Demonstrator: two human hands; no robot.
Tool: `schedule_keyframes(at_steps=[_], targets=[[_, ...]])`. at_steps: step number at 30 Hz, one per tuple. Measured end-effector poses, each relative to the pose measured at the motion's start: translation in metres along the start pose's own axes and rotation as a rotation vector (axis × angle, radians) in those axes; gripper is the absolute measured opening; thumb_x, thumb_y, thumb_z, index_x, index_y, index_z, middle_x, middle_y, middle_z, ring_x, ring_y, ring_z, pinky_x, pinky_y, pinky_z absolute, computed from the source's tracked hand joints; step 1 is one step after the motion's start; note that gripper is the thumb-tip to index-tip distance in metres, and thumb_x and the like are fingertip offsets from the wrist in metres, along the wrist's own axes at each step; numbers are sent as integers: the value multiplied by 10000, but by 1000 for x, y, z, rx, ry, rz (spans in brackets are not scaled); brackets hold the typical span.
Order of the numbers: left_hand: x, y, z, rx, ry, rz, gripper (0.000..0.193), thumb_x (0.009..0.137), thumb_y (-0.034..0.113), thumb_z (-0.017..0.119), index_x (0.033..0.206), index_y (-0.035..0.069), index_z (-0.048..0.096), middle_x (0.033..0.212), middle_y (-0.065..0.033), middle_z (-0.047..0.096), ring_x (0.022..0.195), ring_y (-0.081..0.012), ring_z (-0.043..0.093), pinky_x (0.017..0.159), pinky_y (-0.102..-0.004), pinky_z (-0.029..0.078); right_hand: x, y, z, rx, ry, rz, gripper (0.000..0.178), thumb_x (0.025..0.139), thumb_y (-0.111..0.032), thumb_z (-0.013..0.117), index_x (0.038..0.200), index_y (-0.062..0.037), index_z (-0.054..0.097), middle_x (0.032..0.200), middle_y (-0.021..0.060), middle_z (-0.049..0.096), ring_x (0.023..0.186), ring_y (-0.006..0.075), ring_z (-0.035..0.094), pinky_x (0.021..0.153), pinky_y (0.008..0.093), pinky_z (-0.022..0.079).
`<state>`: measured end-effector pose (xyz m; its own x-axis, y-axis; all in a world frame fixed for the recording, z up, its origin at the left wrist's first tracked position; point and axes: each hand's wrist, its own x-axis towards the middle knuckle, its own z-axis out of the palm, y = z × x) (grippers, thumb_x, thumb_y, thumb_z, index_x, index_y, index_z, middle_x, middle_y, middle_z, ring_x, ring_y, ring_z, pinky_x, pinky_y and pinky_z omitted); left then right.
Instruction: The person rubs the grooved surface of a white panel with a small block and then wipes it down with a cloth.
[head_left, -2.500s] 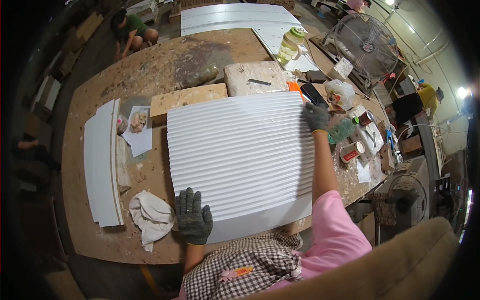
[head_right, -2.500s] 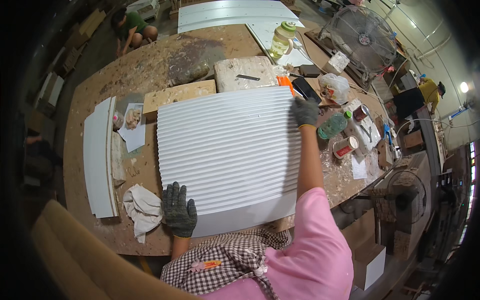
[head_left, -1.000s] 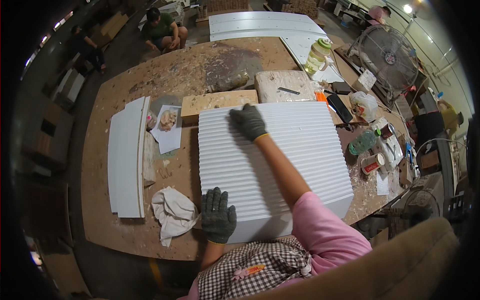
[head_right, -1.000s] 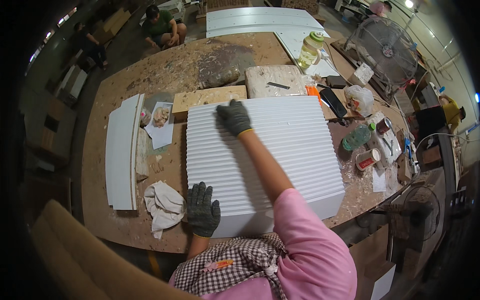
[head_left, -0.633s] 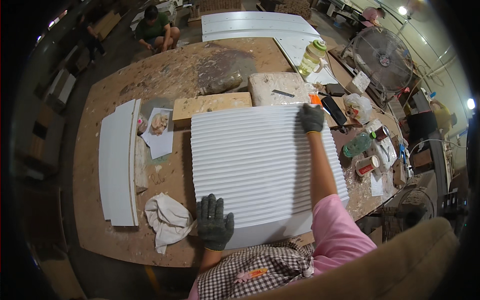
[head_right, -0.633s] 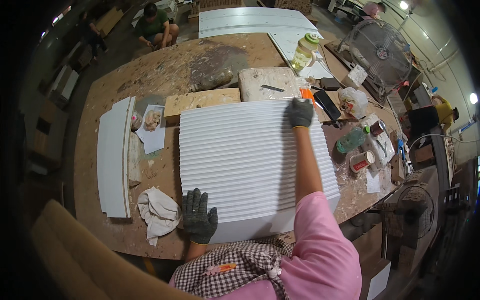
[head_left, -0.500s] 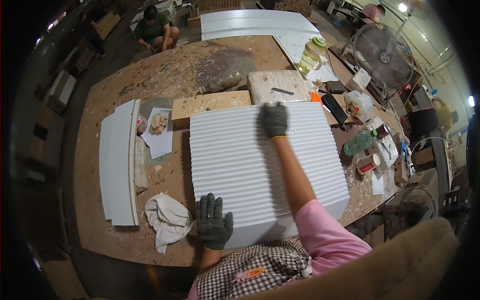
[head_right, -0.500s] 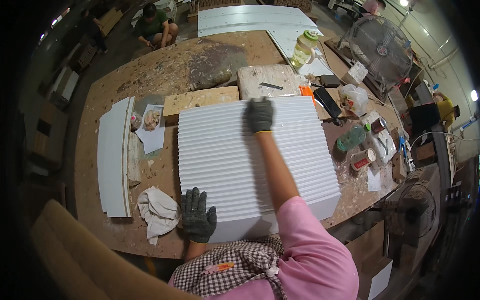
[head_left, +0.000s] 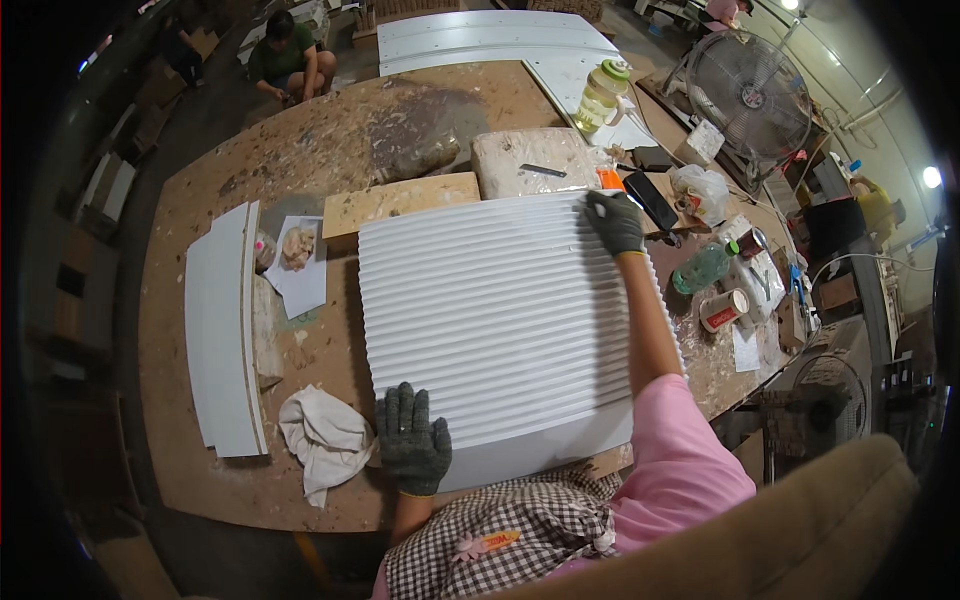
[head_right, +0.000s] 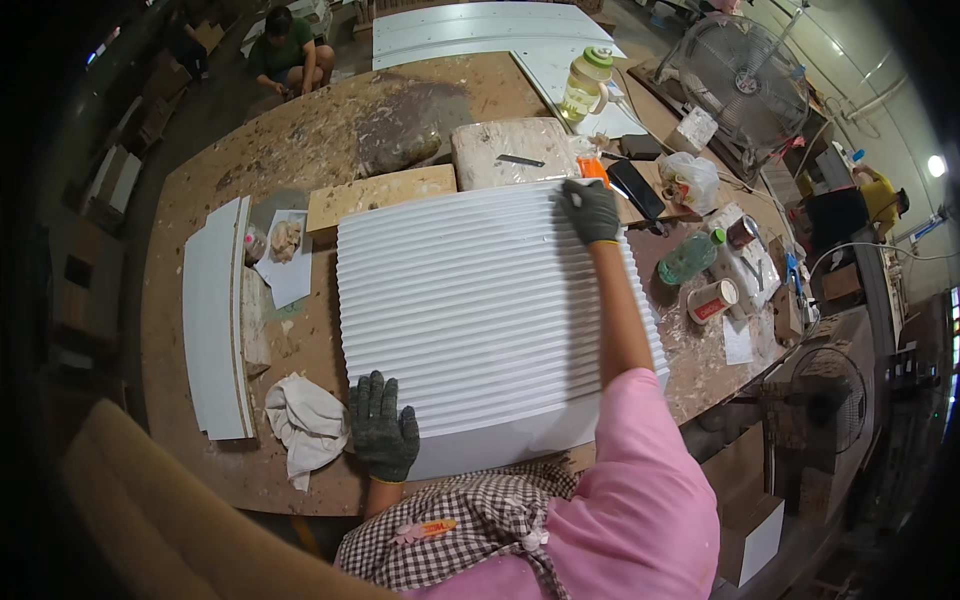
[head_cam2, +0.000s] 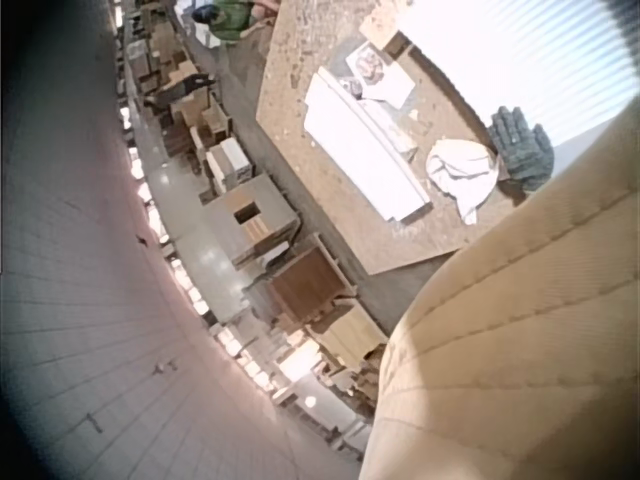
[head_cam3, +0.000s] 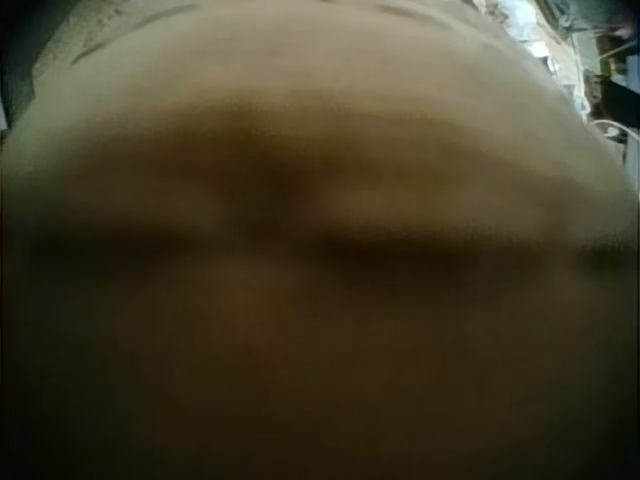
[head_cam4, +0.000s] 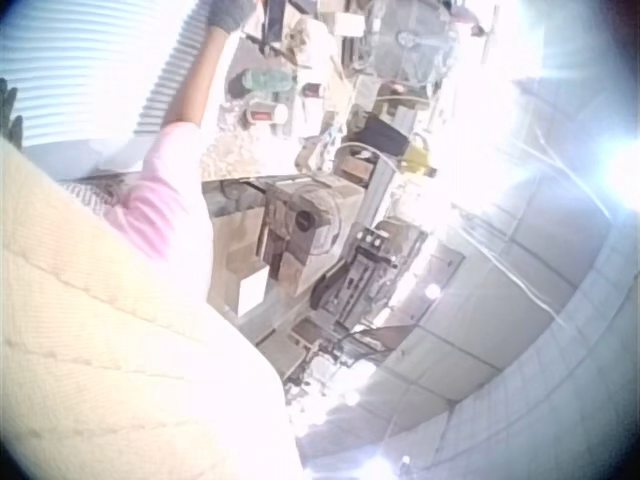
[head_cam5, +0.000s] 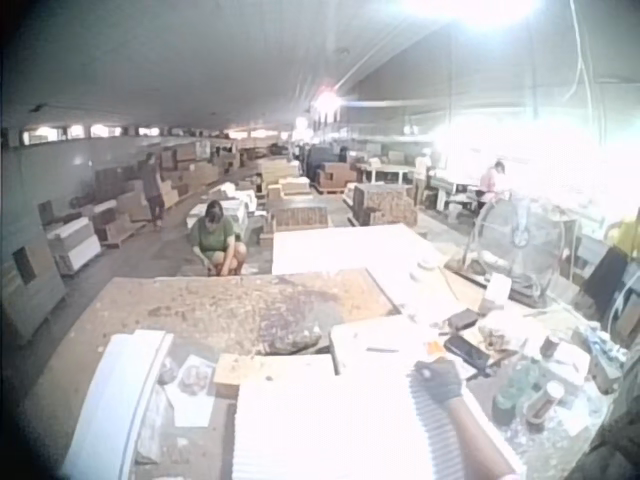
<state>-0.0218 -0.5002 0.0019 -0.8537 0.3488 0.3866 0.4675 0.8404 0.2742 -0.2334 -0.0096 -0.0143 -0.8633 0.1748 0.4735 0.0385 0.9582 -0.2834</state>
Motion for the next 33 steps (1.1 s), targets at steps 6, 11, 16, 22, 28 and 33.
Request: schedule_keyframes(at_steps=[6,11,16,22,28,33], targets=[[5,1,0,3,10,26,438,989,274,508,1292,-23,616,1417,-231,558,1347,-432,487,1167,-586,324,-30,-20,-87,34,-265,-117,384,850,-163,719,1224,-140,635,1001,197,639,975,387,624,846,454,525],[5,0,-1,5,27,28,428,989,271,513,1276,-28,618,1403,-240,563,1328,-436,503,1158,-594,340,-38,-27,-68,-111,-290,-369,498,856,-148,698,1339,-112,583,1256,197,606,1208,372,563,1034,429,476],[5,1,-1,2,37,38,427,976,259,531,1275,-34,617,1396,-248,566,1321,-445,507,1155,-596,344,-25,-29,-54,-82,-429,-406,472,877,-146,668,1342,-114,594,1274,177,583,1196,353,568,1016,425,491],[2,0,-3,-11,10,7,434,961,242,552,1302,-19,616,1426,-227,553,1363,-422,474,1171,-577,318,-22,-67,-37,-15,-331,-551,469,879,-165,687,1334,-103,593,1226,183,598,1148,360,592,963,425,528],[1,2,-1,-35,36,32,428,971,250,548,1305,-8,619,1417,-224,561,1356,-420,482,1171,-574,319,-38,-75,-31,477,75,-53,446,880,-81,732,1308,-51,611,1203,167,630,1046,296,662,894,359,549],[-2,-1,6,-24,63,41,424,982,256,544,1313,2,617,1427,-212,557,1351,-409,492,1168,-569,328,-115,-53,-113,1262,157,556,372,967,-73,666,1323,17,606,1166,87,675,981,138,659,881,301,557]])
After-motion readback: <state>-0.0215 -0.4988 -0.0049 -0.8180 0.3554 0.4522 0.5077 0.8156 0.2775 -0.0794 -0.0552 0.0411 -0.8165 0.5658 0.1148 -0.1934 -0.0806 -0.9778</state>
